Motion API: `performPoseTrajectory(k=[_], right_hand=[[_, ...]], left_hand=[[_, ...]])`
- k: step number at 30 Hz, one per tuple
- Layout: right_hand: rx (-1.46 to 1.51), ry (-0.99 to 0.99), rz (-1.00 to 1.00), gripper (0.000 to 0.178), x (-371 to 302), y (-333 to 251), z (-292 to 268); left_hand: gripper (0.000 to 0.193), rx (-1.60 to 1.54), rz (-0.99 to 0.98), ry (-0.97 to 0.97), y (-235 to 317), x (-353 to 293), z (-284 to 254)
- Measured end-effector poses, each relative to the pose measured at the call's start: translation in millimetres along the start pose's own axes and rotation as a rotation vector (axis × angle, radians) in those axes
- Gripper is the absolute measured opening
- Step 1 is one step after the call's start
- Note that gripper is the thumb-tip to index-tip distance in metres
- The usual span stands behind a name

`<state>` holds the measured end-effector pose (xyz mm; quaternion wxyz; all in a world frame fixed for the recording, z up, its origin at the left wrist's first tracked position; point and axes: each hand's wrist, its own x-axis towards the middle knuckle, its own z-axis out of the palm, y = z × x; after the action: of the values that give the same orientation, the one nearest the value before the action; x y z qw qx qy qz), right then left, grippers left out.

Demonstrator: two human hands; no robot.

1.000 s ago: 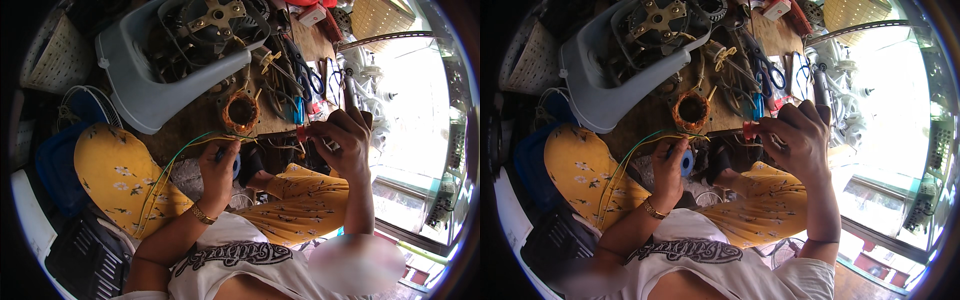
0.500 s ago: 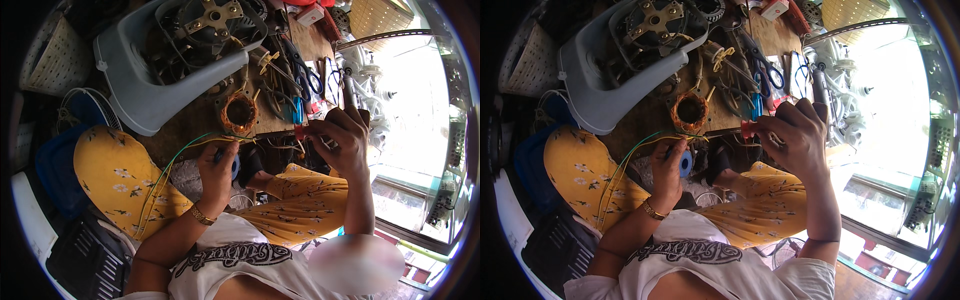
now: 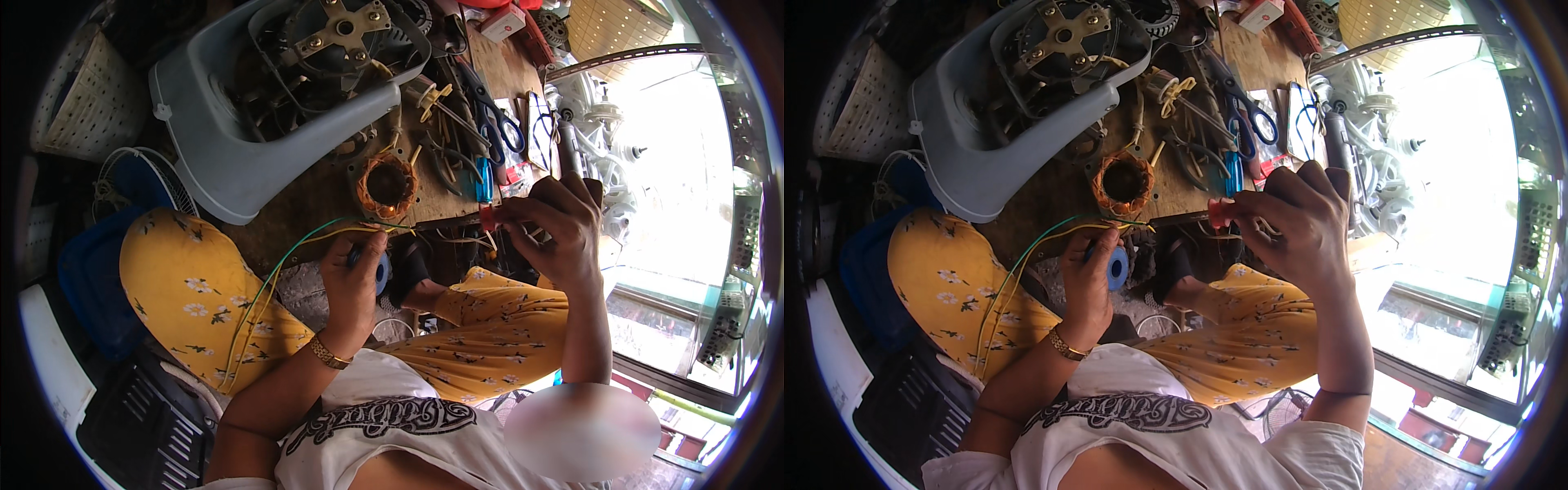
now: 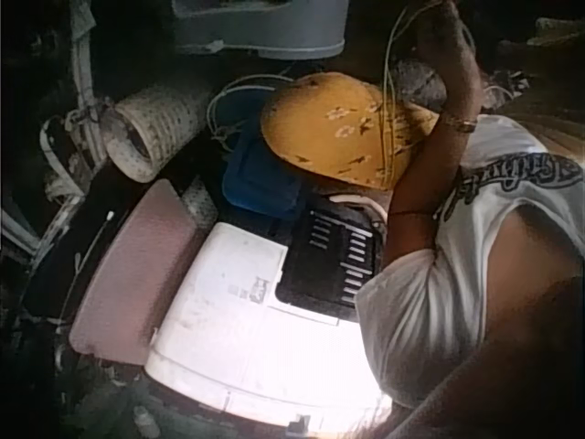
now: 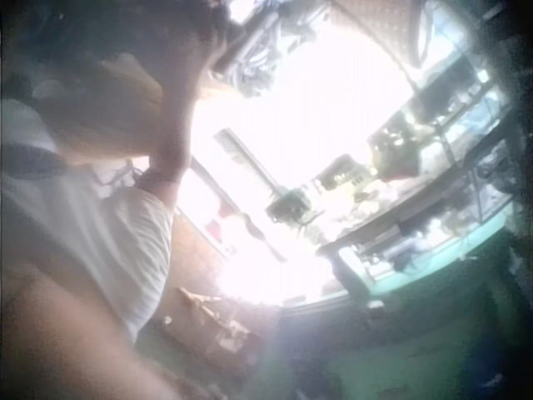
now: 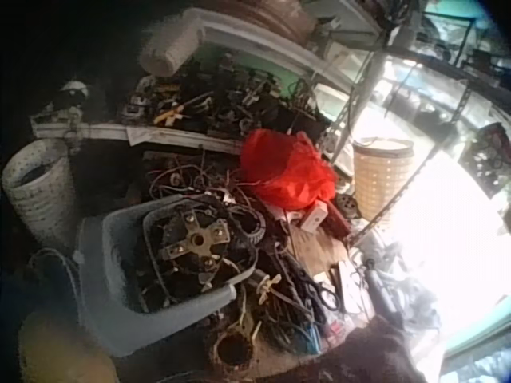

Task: The person uses a soldering iron to attach a yellow wire to the copper coils of an appliance motor, then wraps the connection with blue electrical tape and handles other wires by hand.

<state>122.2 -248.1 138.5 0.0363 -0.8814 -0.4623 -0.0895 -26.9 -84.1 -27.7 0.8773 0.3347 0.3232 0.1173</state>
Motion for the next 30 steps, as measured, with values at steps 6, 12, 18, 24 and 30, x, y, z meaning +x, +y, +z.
performPoseTrajectory(k=[6, 12, 18, 24, 30], right_hand=[[-0.009, -0.009, 0.0, 0.021, 0.2, -0.5, 0.6], [0.009, -0.002, -0.004, 0.021, 1.0, -0.1, 2.3], [0.004, 0.018, 0.0, 0.021, 0.3, -0.4, 1.9], [-0.014, -0.002, -0.007, 0.023, 0.3, 1.4, -0.1], [0.017, -0.006, 0.0, 0.025, -1.6, 3.3, 2.9]], left_hand=[[0.008, 0.002, -0.006, 0.001, 0.3, -0.3, -0.5], [0.007, 0.032, -0.004, -0.003, 2.4, -0.9, -0.8], [0.006, 0.035, 0.014, -0.004, 0.1, -0.2, -0.8], [0.008, 0.057, 0.021, 0.002, -0.5, 0.7, -1.0], [0.008, 0.053, 0.013, 0.016, -1.4, 0.2, -1.4]])
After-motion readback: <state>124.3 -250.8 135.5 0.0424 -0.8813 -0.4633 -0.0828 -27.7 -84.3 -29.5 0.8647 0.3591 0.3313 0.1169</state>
